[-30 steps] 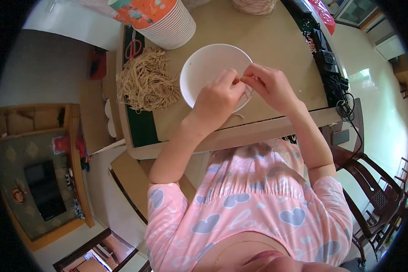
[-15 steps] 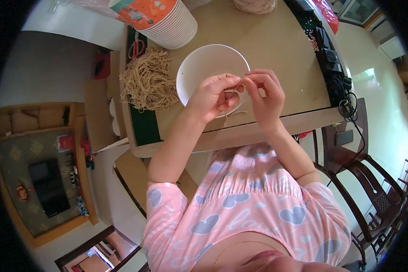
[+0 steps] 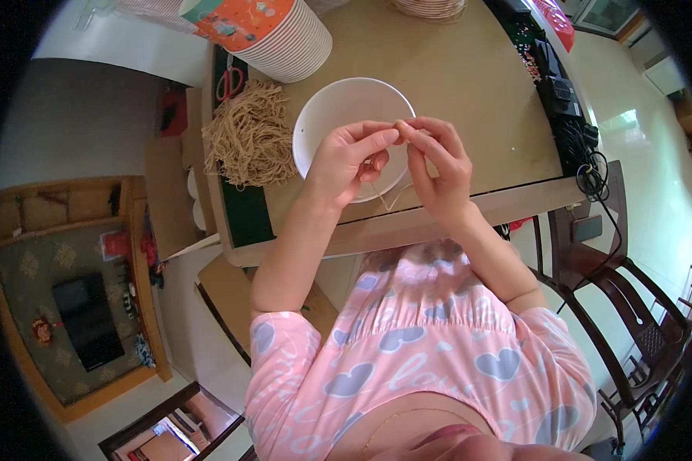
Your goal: Threading thin strings or ties through pre-punched holes in paper cups to assemble packaging components.
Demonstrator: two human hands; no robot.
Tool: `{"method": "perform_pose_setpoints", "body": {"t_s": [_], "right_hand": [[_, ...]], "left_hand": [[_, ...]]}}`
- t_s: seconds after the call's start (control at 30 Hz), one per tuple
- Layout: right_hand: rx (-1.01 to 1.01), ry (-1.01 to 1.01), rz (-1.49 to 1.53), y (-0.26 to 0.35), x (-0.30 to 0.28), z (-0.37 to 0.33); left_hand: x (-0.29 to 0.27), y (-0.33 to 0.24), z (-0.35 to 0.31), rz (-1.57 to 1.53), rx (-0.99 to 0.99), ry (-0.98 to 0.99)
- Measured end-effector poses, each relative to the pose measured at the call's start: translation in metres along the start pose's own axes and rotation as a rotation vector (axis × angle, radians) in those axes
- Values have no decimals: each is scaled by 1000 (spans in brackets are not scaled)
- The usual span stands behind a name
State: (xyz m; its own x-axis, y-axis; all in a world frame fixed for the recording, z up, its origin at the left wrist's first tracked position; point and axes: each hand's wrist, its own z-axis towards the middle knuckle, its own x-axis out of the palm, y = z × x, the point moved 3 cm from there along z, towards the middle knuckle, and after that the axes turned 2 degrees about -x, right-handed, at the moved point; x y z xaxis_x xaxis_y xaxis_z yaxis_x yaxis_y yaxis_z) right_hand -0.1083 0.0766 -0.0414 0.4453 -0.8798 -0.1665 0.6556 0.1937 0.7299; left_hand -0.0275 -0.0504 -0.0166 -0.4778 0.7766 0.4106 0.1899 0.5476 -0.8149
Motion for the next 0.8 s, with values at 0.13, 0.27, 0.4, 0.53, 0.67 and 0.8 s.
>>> {"method": "perform_pose_setpoints", "body": {"t_s": [0.13, 0.27, 0.4, 0.53, 0.67, 0.8], "right_hand": [[28, 82, -5, 9, -5, 1], [154, 161, 120, 13, -10, 13], [332, 243, 274, 13, -8, 20], [403, 347, 257, 12, -2, 21], [374, 310, 219, 8, 4, 21], [374, 285, 211, 8, 5, 21]], "left_hand": [[-5, -1, -3, 51, 65, 16], [-3, -6, -12, 181, 102, -82], [-7, -4, -23, 310, 147, -173], [-4, -6, -27, 419, 192, -193], [-2, -6, -30, 431, 266, -229], [-7, -5, -31, 262, 287, -247]]}}
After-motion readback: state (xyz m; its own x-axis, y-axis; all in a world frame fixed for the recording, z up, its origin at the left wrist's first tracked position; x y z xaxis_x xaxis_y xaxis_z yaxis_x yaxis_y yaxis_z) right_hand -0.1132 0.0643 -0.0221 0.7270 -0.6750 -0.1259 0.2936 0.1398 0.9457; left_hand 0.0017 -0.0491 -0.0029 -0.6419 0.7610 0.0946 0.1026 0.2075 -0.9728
